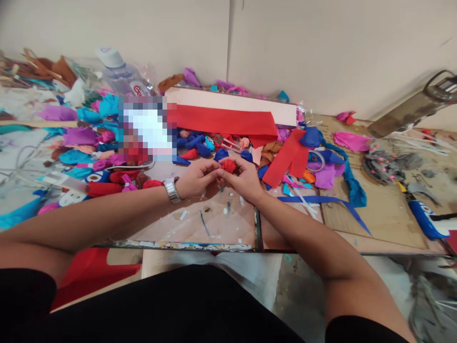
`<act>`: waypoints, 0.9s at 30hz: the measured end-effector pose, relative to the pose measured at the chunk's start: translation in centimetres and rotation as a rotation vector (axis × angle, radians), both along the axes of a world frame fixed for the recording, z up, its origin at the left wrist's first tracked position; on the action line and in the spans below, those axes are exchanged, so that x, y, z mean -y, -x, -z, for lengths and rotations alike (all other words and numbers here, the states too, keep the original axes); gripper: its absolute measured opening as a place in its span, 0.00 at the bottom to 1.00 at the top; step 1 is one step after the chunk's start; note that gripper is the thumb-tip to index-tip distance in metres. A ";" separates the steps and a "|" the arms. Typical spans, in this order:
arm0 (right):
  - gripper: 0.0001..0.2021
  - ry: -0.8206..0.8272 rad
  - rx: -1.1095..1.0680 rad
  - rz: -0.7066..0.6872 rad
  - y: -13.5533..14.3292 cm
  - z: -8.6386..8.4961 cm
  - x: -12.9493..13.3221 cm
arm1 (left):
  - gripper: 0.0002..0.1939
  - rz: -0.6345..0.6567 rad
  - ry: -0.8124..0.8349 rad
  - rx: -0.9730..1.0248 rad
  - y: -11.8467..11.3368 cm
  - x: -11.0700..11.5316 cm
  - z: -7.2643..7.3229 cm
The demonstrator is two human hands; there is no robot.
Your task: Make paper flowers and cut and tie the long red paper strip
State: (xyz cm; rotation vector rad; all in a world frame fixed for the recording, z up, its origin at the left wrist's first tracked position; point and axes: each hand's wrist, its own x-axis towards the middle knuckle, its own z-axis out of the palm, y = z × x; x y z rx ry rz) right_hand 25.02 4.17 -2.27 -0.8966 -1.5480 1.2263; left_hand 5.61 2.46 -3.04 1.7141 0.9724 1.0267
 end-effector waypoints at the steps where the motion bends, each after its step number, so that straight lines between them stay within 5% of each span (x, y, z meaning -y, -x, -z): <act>1: 0.26 0.008 0.005 0.008 0.1 -0.1 0.0 | 0.21 -0.008 0.007 -0.001 0.0 0.0 0.0; 12: 0.21 0.228 0.017 -0.005 -0.1 -0.5 0.7 | 0.21 0.034 0.028 0.025 -0.2 0.0 0.1; 20: 0.18 0.102 0.114 0.079 0.0 -2.2 0.1 | 0.22 -0.055 -0.051 -0.017 -0.1 -0.2 0.1; 27: 0.17 0.150 0.027 0.036 0.1 -3.6 -0.1 | 0.19 -0.018 -0.532 -0.385 1.4 -1.7 -1.4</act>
